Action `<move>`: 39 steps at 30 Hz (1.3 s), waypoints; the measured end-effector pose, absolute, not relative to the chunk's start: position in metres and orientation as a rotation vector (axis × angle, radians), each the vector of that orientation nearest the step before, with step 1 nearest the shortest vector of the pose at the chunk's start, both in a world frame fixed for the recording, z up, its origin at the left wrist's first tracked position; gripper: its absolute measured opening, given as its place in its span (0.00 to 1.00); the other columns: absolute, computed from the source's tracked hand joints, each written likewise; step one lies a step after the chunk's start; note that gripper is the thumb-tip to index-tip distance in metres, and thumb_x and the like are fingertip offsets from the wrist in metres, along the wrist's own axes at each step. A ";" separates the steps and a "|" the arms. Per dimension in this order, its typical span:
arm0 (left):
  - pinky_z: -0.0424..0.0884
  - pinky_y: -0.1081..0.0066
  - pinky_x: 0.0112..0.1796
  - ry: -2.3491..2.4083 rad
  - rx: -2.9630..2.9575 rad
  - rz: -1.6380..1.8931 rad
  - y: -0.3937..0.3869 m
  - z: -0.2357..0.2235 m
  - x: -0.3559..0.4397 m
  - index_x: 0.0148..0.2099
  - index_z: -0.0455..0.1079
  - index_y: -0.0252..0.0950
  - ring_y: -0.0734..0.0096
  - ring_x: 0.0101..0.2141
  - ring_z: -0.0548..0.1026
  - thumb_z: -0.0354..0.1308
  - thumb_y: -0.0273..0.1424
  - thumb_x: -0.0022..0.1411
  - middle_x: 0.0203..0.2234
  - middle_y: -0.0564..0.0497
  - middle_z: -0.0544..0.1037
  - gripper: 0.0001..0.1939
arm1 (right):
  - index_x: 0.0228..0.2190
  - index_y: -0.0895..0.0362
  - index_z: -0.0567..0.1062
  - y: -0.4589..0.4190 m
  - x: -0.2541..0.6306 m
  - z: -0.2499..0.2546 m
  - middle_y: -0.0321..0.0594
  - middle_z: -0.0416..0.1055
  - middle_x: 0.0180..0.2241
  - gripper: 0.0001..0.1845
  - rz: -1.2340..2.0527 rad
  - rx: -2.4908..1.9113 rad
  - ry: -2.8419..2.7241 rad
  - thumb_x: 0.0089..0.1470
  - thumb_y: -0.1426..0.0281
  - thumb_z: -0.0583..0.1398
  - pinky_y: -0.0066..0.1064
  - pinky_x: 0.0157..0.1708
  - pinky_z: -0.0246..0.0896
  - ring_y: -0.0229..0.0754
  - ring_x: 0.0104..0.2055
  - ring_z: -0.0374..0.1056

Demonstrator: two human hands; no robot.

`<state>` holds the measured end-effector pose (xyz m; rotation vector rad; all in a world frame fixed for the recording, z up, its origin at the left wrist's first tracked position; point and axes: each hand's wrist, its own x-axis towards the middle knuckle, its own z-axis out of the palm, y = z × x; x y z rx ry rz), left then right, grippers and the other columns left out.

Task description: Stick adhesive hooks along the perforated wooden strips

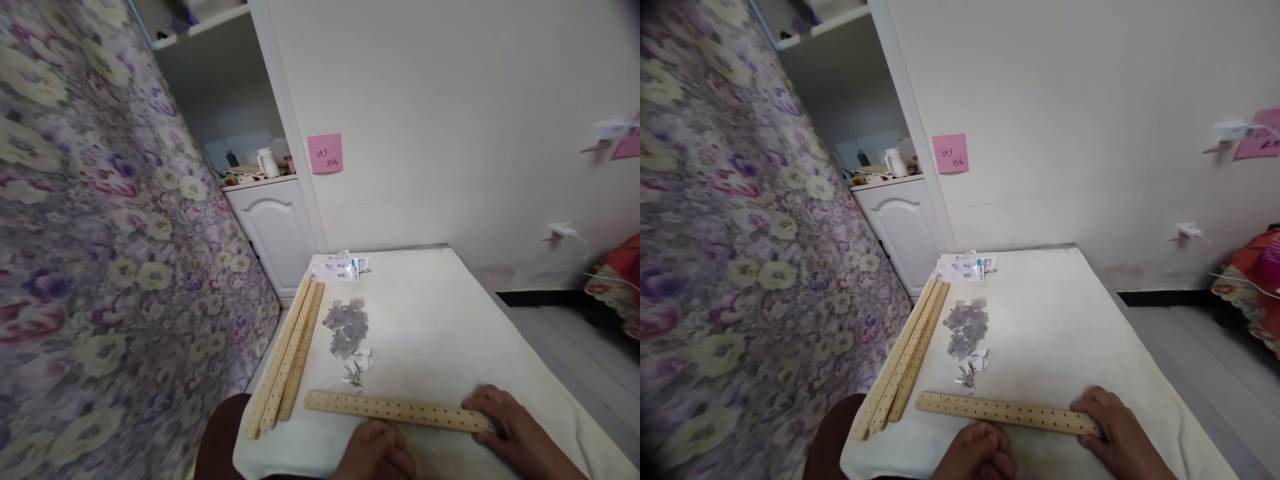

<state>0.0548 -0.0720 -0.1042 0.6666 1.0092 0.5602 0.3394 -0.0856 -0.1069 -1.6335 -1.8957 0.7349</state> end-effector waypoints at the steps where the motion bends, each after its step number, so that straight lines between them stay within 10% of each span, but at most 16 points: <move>1: 0.55 0.78 0.17 1.054 0.750 0.579 -0.071 -0.103 0.051 0.31 0.65 0.35 0.75 0.13 0.69 0.64 0.44 0.45 0.17 0.49 0.77 0.19 | 0.36 0.51 0.79 -0.086 0.339 -0.108 0.43 0.74 0.39 0.16 0.722 -1.647 -1.891 0.41 0.72 0.60 0.39 0.45 0.60 0.50 0.43 0.67; 9: 0.67 0.70 0.35 1.499 1.686 0.970 -0.052 -0.074 -0.019 0.35 0.71 0.38 0.66 0.33 0.73 0.51 0.41 0.62 0.29 0.50 0.76 0.14 | 0.37 0.50 0.78 -0.083 0.346 -0.126 0.41 0.74 0.38 0.16 0.694 -1.673 -1.921 0.41 0.68 0.63 0.35 0.42 0.61 0.48 0.41 0.68; 18: 0.63 0.56 0.56 1.649 2.109 0.786 -0.035 -0.107 -0.074 0.53 0.70 0.42 0.54 0.55 0.67 0.61 0.30 0.50 0.53 0.45 0.71 0.26 | 0.33 0.51 0.77 -0.082 0.337 -0.120 0.40 0.73 0.35 0.12 0.708 -1.660 -1.911 0.41 0.68 0.62 0.34 0.40 0.61 0.47 0.38 0.68; 39: 0.65 0.61 0.46 1.483 2.255 0.633 0.003 -0.067 -0.047 0.44 0.69 0.37 0.60 0.44 0.68 0.48 0.22 0.57 0.40 0.45 0.72 0.14 | 0.38 0.52 0.78 -0.069 0.354 -0.125 0.43 0.74 0.41 0.15 0.608 -1.738 -1.856 0.48 0.62 0.60 0.38 0.46 0.63 0.50 0.45 0.68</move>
